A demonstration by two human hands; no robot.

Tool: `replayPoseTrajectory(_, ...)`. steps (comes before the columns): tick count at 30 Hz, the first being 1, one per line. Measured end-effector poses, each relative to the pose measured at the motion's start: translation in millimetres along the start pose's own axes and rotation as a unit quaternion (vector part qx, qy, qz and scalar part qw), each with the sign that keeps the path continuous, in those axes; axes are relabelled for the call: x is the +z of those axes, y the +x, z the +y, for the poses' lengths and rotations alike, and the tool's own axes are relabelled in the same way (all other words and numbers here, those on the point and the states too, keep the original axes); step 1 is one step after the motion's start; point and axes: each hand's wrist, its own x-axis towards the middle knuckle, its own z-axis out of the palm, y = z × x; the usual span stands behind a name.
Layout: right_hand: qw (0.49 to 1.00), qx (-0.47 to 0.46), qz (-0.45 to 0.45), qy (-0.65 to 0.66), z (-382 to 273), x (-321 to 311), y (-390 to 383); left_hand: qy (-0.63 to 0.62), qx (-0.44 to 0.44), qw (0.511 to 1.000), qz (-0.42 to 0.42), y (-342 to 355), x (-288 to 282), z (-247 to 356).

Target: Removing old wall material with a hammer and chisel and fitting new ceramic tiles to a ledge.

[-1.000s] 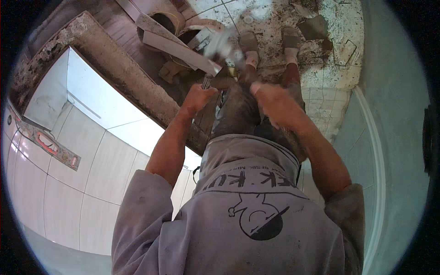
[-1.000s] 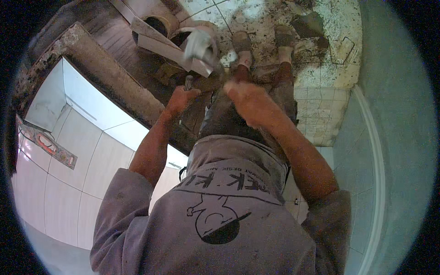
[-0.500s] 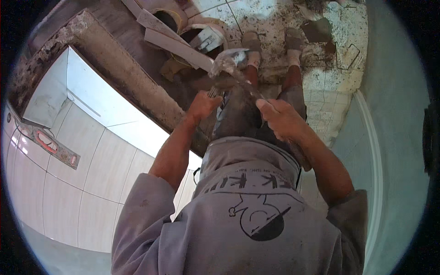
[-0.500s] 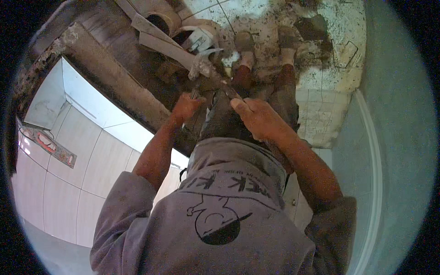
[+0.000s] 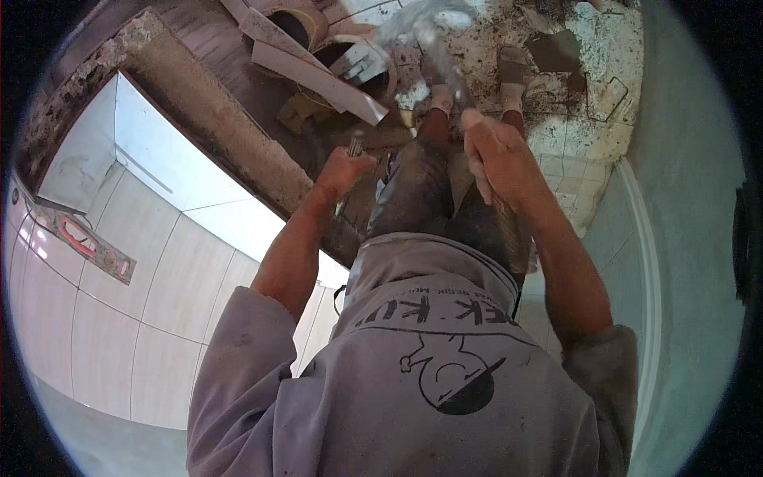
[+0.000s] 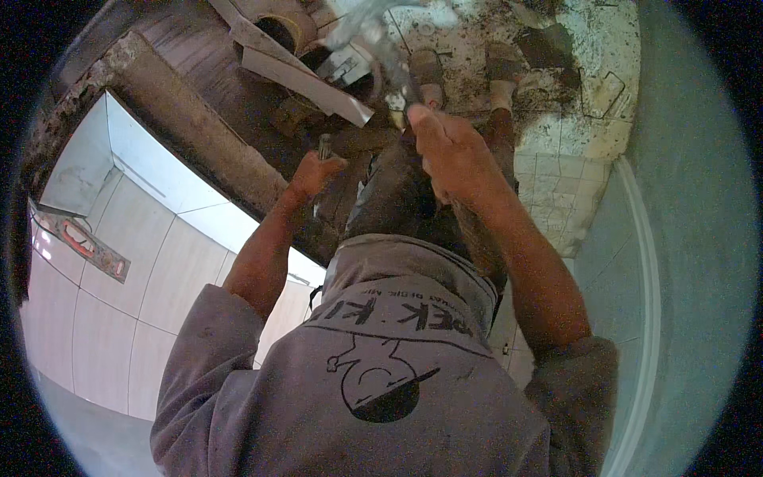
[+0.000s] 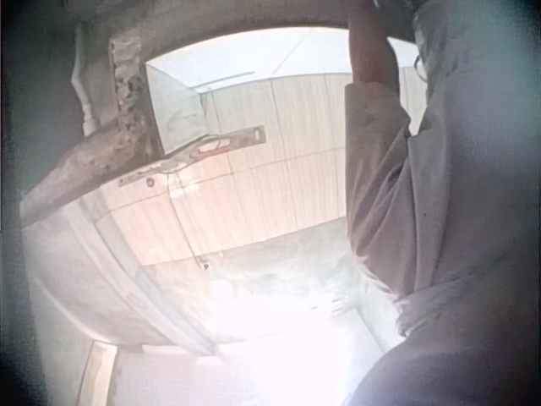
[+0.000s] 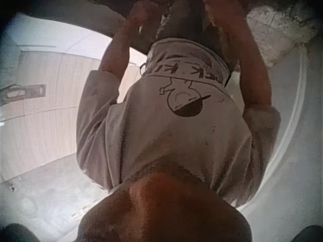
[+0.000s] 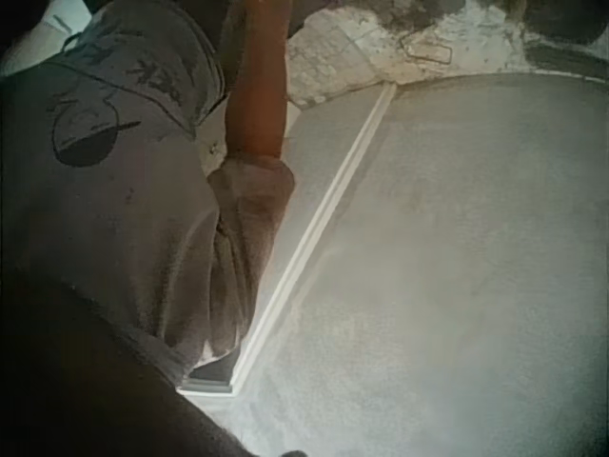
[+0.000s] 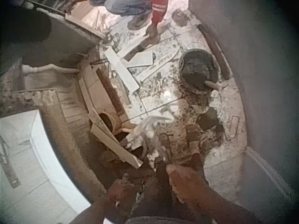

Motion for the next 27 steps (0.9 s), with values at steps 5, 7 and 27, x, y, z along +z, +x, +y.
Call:
replayPoseTrajectory(5, 0.933, 0.314, -0.167, 0.065, 6, 23, 2, -0.117, 0.029, 0.993, -0.013, -1, 12, -18)
replayPoseTrajectory(7, 0.986, 0.147, -0.079, -0.006, 1, 21, 1, -0.084, 0.071, 0.994, 0.024, -4, 17, -21)
replayPoseTrajectory(27, 0.946, 0.284, 0.071, 0.141, -17, -2, -9, -0.101, 0.043, 0.994, 0.008, -10, -19, 44)
